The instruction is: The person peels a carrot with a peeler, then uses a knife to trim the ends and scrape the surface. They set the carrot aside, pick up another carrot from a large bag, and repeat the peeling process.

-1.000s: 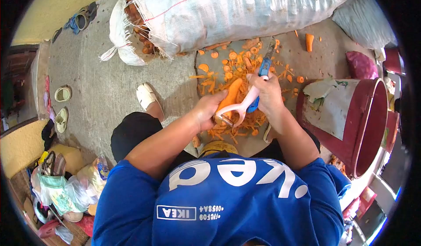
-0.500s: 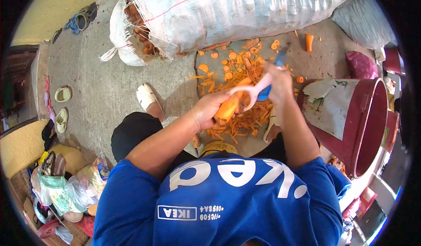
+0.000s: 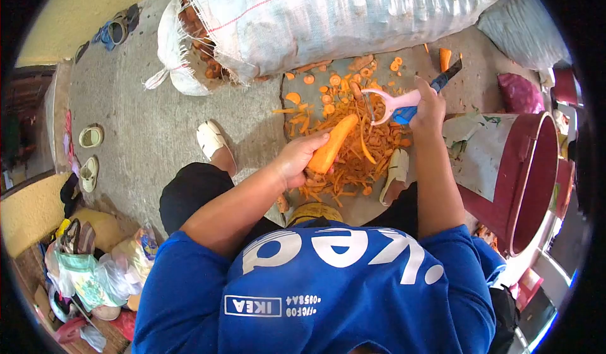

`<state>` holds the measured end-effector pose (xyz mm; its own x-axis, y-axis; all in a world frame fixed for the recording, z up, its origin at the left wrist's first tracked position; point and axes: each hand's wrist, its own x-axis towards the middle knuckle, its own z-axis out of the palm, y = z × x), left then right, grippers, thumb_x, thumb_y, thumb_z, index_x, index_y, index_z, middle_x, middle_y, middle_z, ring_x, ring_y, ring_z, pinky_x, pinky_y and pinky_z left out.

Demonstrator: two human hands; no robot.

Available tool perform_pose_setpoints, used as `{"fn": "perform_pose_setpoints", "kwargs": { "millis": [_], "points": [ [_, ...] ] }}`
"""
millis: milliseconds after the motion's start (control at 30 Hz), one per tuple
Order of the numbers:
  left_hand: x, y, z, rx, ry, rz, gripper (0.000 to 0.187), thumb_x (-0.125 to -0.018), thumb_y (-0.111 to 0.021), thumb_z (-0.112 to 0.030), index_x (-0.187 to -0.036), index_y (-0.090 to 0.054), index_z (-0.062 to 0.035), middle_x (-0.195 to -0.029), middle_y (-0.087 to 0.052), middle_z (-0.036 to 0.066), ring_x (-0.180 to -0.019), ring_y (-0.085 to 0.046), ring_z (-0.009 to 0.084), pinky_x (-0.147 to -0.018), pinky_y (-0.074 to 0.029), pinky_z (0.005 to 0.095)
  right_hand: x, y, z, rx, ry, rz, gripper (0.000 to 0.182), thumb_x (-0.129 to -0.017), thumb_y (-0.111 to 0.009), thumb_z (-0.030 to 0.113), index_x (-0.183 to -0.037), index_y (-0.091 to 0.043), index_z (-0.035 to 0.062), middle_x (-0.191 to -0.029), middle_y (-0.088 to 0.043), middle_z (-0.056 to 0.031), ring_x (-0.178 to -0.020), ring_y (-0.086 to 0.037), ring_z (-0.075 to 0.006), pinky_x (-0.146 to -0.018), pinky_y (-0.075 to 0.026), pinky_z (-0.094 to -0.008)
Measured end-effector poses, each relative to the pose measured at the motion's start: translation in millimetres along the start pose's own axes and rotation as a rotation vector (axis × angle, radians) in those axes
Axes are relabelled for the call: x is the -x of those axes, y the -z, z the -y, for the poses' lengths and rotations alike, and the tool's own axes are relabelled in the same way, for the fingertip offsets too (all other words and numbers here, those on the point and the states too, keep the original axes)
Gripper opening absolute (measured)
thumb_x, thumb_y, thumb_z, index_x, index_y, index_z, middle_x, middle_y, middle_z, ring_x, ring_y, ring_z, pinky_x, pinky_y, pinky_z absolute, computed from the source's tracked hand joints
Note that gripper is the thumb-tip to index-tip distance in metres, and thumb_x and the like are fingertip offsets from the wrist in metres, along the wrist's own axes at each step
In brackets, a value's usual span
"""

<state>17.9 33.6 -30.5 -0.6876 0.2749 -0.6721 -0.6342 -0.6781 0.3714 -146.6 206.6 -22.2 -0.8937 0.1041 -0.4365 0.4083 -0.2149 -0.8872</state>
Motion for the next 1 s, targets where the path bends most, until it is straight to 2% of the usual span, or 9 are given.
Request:
{"fn": "perform_pose_setpoints", "kwargs": {
  "millis": [167, 367, 467, 567, 633, 767, 867, 933, 1000],
  "points": [
    [3, -14, -8, 0.13, 0.024, -0.042, 0.036, -0.084, -0.035, -0.035, -0.101, -0.044, -0.005, -0.082, -0.051, 0.007, -0.063, -0.052, 0.0164, -0.053, -0.045, 0.0289, 58, -23, -17, 0.086, -0.085, 0.322, 0.014, -0.065, -0.058, 0.006, -0.069, -0.044, 0.0049, -0.058, -0.044, -0.0014, -0.049, -0.044, -0.0112, -0.044, -0.037, -0.0256],
    [-4, -1, 1, -0.141, -0.034, -0.13, 0.046, -0.082, -0.032, -0.044, -0.099, -0.046, -0.0045, -0.081, -0.052, 0.007, -0.064, -0.051, 0.0156, -0.053, -0.043, 0.0278, 16, -11, -6, 0.03, 0.073, 0.044, 0.016, -0.064, -0.06, 0.006, -0.07, -0.045, 0.0041, -0.059, -0.045, -0.0016, -0.048, -0.044, -0.0111, -0.044, -0.036, -0.0253],
    [-2, -8, 0, -0.046, -0.036, -0.135, 0.051, -0.08, -0.033, -0.048, -0.101, -0.046, -0.0038, -0.079, -0.051, 0.006, -0.066, -0.05, 0.0144, -0.056, -0.042, 0.0269, 29, -15, -11, 0.055, 0.035, 0.108, 0.014, -0.065, -0.059, 0.006, -0.068, -0.045, 0.0044, -0.06, -0.045, -0.0017, -0.048, -0.043, -0.0113, -0.044, -0.036, -0.026],
    [3, -10, -1, -0.252, -0.029, -0.119, 0.049, -0.08, -0.04, -0.043, -0.108, -0.043, -0.0035, -0.085, -0.053, 0.006, -0.077, -0.051, 0.0166, -0.067, -0.042, 0.0282, 34, -18, -22, 0.082, -0.013, 0.114, 0.013, -0.065, -0.058, 0.005, -0.069, -0.045, 0.0044, -0.06, -0.044, -0.002, -0.048, -0.043, -0.0118, -0.043, -0.036, -0.0274],
    [2, -7, 3, -0.568, -0.191, -0.06, 0.044, -0.078, -0.047, -0.037, -0.106, -0.044, -0.003, -0.085, -0.052, 0.006, -0.075, -0.05, 0.0149, -0.065, -0.041, 0.0276, -9, 7, -26, 0.016, -0.041, 0.023, 0.013, -0.064, -0.057, 0.004, -0.069, -0.045, 0.0041, -0.059, -0.043, -0.0023, -0.048, -0.043, -0.0125, -0.043, -0.037, -0.0277],
    [-1, 4, 0, -1.1, -0.403, -0.19, 0.041, -0.071, -0.058, -0.023, -0.103, -0.045, -0.0009, -0.087, -0.053, 0.009, -0.077, -0.052, 0.0177, -0.068, -0.041, 0.0282, -14, 14, -3, 0.63, 0.177, -0.099, 0.014, -0.066, -0.056, 0.002, -0.074, -0.045, -0.0019, -0.063, -0.048, -0.0048, -0.053, -0.048, -0.0138, -0.043, -0.039, -0.0295],
    [2, 2, -18, -1.201, -0.495, -0.35, 0.045, -0.068, -0.06, -0.022, -0.103, -0.044, 0.0003, -0.086, -0.054, 0.013, -0.078, -0.053, 0.0214, -0.07, -0.041, 0.0294, 73, -26, 7, 0.88, 0.226, 0.349, 0.023, -0.066, -0.061, 0.016, -0.075, -0.047, -0.0006, -0.059, -0.049, -0.008, -0.052, -0.049, -0.0164, -0.047, -0.04, -0.0296],
    [3, 3, -24, -1.226, -0.551, -0.417, 0.043, -0.068, -0.059, -0.025, -0.102, -0.045, -0.0015, -0.085, -0.054, 0.017, -0.079, -0.052, 0.0282, -0.068, -0.041, 0.0334, 75, -17, -17, 1.207, 0.747, 0.526, 0.025, -0.066, -0.061, 0.018, -0.075, -0.047, -0.0006, -0.062, -0.051, -0.0138, -0.054, -0.053, -0.0264, -0.049, -0.042, -0.0333],
    [7, -1, -31, -1.254, -0.54, -0.459, 0.044, -0.068, -0.059, -0.027, -0.102, -0.044, -0.0027, -0.085, -0.054, 0.018, -0.08, -0.052, 0.0324, -0.067, -0.041, 0.0366, 79, -15, -20, 1.299, 0.681, 0.52, 0.024, -0.067, -0.059, 0.021, -0.073, -0.046, 0.0008, -0.065, -0.052, -0.0154, -0.059, -0.052, -0.0304, -0.052, -0.042, -0.0371]
  ]
}}
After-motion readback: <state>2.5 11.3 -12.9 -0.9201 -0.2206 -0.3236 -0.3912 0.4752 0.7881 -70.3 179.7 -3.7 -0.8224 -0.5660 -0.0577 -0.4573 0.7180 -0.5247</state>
